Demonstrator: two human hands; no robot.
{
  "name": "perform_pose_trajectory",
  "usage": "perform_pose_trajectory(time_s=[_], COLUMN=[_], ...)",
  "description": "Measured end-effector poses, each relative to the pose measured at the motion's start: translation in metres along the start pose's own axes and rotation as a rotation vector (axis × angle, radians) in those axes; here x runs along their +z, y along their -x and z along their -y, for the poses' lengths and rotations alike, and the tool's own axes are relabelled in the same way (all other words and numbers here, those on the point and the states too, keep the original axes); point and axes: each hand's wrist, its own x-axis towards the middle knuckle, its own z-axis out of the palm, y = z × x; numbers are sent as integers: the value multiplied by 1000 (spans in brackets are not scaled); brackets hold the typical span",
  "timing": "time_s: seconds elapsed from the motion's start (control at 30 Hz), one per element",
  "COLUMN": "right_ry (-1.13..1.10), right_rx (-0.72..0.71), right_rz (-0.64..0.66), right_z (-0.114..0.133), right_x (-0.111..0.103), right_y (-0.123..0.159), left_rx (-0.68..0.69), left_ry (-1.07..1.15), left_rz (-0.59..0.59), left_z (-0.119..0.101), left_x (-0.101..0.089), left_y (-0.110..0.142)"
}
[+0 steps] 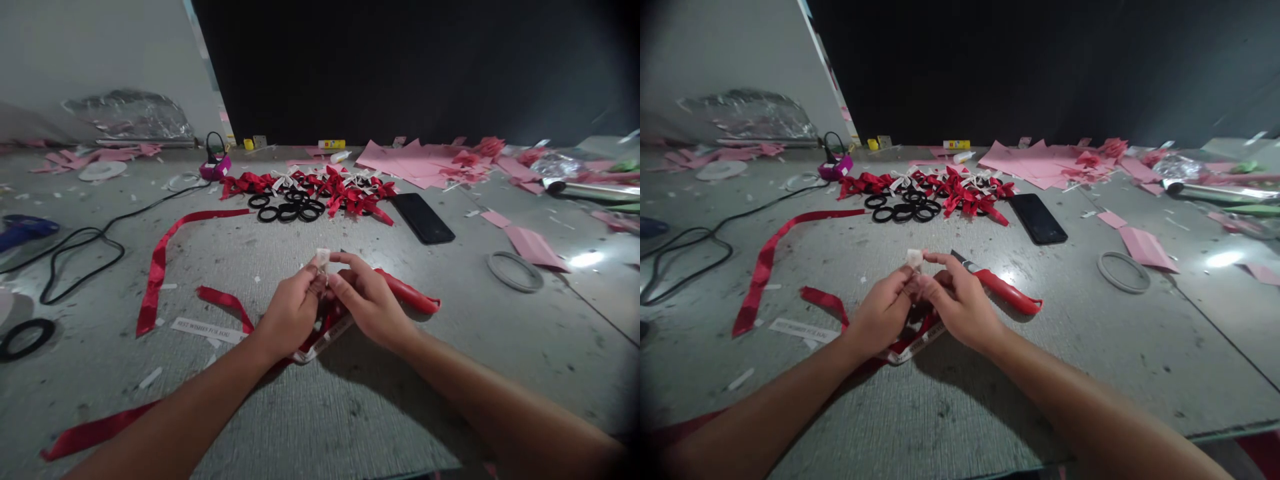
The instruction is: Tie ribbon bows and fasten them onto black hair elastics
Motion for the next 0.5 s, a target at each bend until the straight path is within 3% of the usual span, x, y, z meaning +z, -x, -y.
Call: perform_pose_trajectory(time_s=[0.07, 0.2, 0.33, 0.5], right_ry=[56, 123, -5, -270], right_rx=[-8, -45, 29, 115], right_rz=[24, -68, -121, -98], right_z=[1, 2, 0, -1], right_x=[0, -1, 2, 6], right_y=[0, -1, -1, 1], left_rx=[58, 53, 54, 92], left_ry=[-40, -159, -284, -236], left_rz=[50, 99, 123, 51], left_z=[0, -5, -12, -14], left_x=[1, 2, 0, -1], left_y=[2, 4, 2, 3])
